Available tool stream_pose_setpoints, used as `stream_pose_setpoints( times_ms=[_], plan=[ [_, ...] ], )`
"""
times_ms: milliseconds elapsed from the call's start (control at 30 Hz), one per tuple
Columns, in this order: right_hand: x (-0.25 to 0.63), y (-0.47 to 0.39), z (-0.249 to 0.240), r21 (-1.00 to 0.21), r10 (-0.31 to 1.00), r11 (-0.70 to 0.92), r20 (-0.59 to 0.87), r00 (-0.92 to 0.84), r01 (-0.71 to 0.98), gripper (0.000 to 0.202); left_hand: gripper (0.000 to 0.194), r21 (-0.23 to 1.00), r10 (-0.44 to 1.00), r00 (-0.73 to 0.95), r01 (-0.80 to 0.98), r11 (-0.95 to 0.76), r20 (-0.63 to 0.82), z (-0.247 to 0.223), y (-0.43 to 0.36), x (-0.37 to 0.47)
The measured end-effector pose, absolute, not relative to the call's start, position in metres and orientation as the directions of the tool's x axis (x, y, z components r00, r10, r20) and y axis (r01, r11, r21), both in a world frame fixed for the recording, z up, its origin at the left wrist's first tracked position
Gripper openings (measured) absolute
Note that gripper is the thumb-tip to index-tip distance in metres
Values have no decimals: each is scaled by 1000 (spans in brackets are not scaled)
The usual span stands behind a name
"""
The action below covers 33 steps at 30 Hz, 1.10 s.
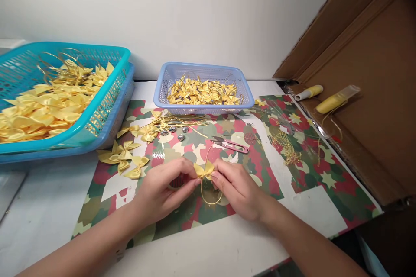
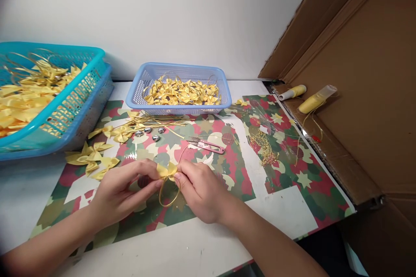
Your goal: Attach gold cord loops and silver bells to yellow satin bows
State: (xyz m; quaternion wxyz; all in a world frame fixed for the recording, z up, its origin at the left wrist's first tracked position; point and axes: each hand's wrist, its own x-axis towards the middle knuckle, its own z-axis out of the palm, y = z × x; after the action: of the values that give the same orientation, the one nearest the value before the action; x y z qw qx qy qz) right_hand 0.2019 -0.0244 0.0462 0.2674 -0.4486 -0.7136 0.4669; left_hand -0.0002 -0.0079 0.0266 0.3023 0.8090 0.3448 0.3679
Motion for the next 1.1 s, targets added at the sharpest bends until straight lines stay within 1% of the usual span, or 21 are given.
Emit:
stream_pose_setpoints(
  times_ms=[67,133,233,300,400,500,600,667,700,800,900,967,1033,1100],
  plan=[
    [203,-24,46,-904,889,155,-49,-455,398,28,14,816,831,447,307,-489,330,24,-9,0],
    [205,-22,46,-901,888,152,-57,-456,407,30,14,908,883,402,225,-354,245,22,-10,0],
    [208,-20,47,-909,876,145,-66,-478,390,30,14,984,903,418,86,-154,104,23,-11,1],
    [210,-19,48,-919,866,138,-70,-496,370,30,15,997,893,448,30,-68,48,24,-11,0],
    [210,-19,48,-922,858,142,-67,-509,361,30,15,1000,886,464,-23,10,2,24,-9,-2],
    [209,-19,45,-882,869,251,23,-494,399,26,10,991,880,469,-61,118,-76,23,-7,-3],
    [208,-19,40,-785,860,414,171,-482,461,21,29,969,861,487,-104,223,-146,22,-5,-1],
    [207,-18,35,-723,837,495,246,-489,483,21,35,965,854,491,-88,245,-172,24,-5,2],
    [207,-18,33,-699,826,522,274,-492,488,21,33,967,854,486,-62,247,-187,26,-5,4],
    [205,-17,29,-658,813,558,312,-492,506,23,17,977,873,443,28,211,-201,30,-8,8],
    [208,-14,31,-630,824,551,307,-476,547,20,10,988,918,371,117,105,-142,29,-11,10],
    [215,-9,34,-619,862,505,328,-387,601,14,8,985,946,312,171,31,-84,27,-12,10],
    [225,-2,36,-606,905,407,367,-214,683,12,7,978,963,264,207,-10,-46,24,-13,9],
    [235,5,36,-576,919,291,390,-56,764,11,8,970,972,232,240,-38,-20,23,-13,8]
  ],
)
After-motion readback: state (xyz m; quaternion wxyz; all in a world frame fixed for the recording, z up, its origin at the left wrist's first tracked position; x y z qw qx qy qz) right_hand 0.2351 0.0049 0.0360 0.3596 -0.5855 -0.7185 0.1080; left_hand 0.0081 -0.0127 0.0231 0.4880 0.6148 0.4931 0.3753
